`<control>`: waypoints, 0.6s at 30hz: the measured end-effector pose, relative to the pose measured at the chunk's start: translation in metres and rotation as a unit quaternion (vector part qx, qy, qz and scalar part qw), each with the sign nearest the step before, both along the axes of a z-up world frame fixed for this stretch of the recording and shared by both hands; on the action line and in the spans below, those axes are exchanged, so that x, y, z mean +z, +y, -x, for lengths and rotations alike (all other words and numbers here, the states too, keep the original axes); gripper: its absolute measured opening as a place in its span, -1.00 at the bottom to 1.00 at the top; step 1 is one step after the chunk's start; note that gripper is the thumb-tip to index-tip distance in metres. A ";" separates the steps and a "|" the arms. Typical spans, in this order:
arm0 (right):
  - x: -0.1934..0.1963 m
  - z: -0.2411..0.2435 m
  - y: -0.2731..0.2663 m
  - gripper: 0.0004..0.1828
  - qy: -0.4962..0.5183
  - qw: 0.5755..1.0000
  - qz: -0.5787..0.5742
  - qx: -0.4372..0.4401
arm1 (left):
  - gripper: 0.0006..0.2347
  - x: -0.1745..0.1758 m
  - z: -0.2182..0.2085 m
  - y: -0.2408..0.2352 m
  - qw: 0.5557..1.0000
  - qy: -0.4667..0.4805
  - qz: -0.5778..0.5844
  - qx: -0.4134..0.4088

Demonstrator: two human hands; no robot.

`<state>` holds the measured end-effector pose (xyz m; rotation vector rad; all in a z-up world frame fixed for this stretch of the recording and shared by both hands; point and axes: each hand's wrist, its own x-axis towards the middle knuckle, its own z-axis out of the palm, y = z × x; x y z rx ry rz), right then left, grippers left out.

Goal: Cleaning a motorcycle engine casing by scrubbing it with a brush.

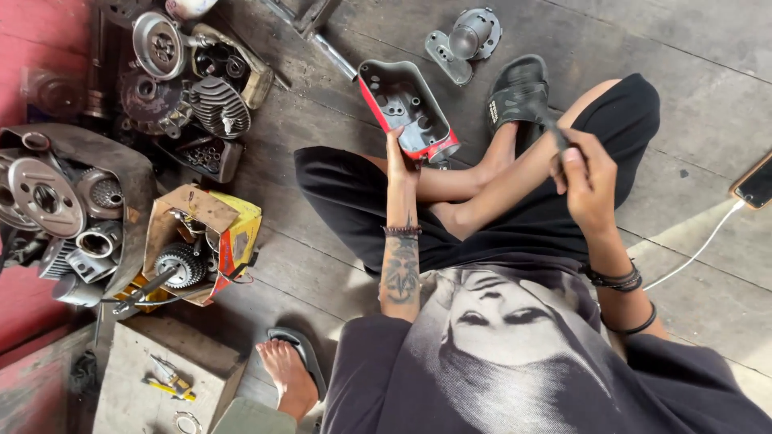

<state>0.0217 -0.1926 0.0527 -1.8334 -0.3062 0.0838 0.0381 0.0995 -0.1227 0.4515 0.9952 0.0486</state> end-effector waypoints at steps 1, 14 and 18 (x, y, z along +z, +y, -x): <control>-0.016 -0.002 -0.008 -0.65 -0.001 0.999 -0.032 -0.040 | -0.41 -0.016 -0.005 0.001 1.000 0.004 -0.022 -0.011; -0.115 -0.006 -0.014 -0.72 -0.080 0.978 0.121 -0.152 | -0.35 -0.118 -0.056 0.021 0.984 0.019 -0.162 -0.076; -0.107 -0.010 -0.009 -0.71 -0.073 0.979 0.128 -0.139 | -0.16 -0.132 -0.078 0.039 0.940 0.013 -0.319 -0.120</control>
